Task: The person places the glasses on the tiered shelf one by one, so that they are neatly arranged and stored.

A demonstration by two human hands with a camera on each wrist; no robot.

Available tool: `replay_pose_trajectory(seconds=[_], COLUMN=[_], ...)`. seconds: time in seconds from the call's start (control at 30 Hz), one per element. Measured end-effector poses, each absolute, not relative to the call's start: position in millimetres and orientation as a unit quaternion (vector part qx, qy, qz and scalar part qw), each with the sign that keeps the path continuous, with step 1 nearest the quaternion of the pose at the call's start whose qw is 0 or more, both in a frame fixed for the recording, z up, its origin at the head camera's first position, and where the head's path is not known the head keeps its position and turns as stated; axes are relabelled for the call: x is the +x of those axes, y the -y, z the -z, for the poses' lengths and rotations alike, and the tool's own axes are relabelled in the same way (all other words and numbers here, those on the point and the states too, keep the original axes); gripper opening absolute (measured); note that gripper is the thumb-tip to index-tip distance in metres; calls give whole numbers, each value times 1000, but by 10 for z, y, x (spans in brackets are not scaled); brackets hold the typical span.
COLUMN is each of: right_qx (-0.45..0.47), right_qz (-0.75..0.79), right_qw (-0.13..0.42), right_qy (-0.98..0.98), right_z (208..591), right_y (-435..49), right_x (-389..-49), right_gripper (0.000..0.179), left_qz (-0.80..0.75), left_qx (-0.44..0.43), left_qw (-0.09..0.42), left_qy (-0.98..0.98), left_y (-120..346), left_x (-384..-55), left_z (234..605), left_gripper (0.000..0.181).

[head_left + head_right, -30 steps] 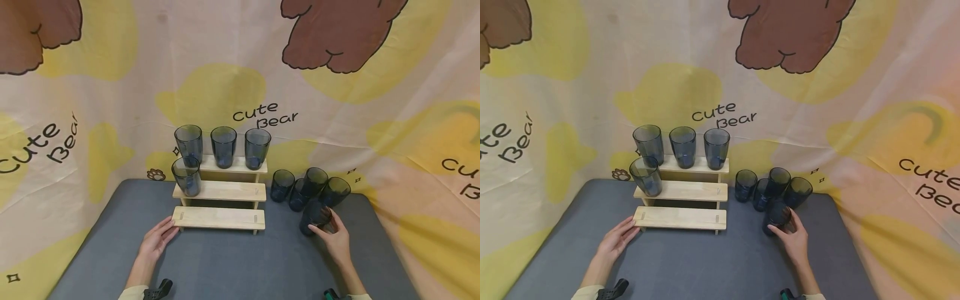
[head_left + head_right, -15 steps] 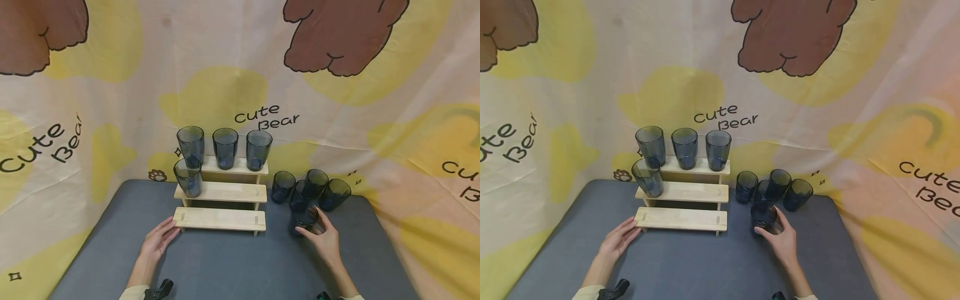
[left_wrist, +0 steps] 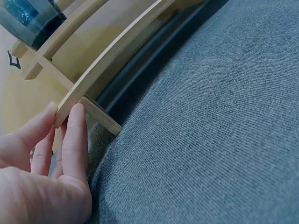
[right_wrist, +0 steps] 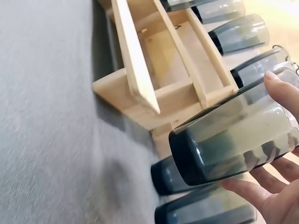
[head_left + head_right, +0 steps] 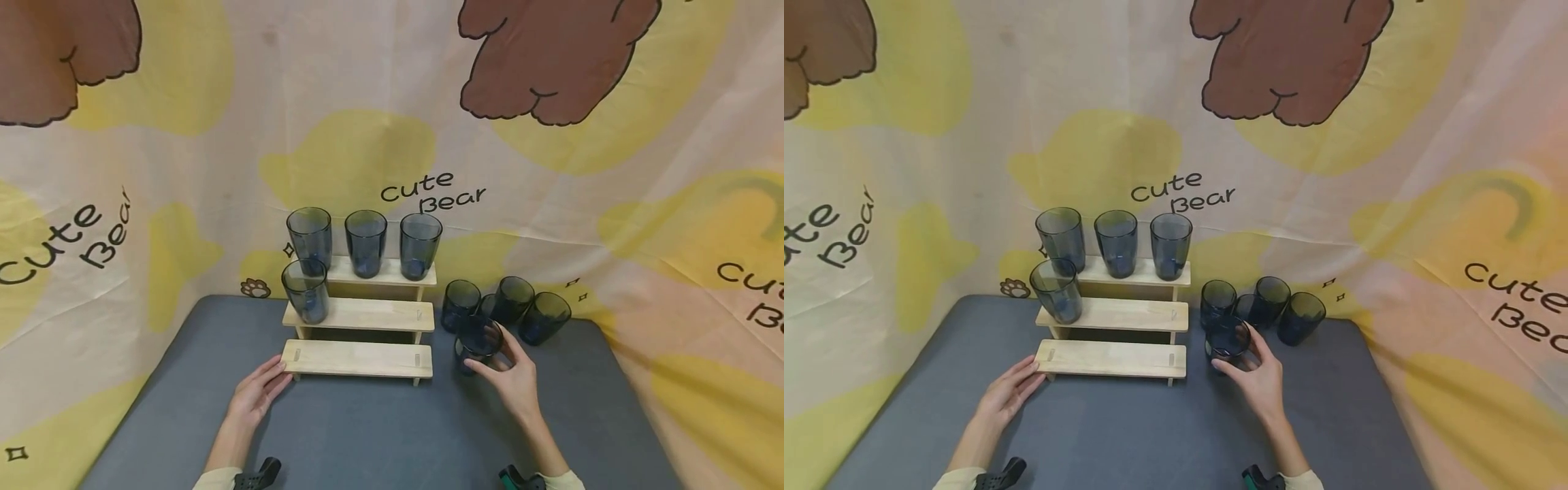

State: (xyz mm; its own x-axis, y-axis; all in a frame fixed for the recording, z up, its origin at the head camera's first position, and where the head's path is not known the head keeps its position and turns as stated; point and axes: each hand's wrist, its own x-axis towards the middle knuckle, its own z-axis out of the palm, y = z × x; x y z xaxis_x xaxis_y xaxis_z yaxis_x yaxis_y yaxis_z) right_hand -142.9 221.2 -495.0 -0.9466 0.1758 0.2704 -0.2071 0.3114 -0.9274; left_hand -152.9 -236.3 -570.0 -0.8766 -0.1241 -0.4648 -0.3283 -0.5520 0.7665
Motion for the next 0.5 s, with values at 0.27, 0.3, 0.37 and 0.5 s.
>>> replay_pose_trajectory(seconds=[0.27,0.3,0.37,0.5], right_qx=[55,60,64,53], right_qz=[-599,-600,-603,-603], right_qw=[182,182,179,162], right_qy=[778,777,775,780], right_z=[4808,4784,4739,4656], right_y=[-2015,-1991,-1946,-1866], right_x=[-1539,-1556,-1589,-1653], right_gripper=[83,83,82,83], left_qz=[-848,-848,-850,-854], left_qx=[-237,-238,-241,-238], left_qw=[60,60,60,62], left_qy=[-470,-469,-464,-458], left_y=[2380,2382,2381,2367], left_x=[-1539,-1537,-1530,-1517], left_z=[5701,5696,5685,5670], left_gripper=[21,22,23,24])
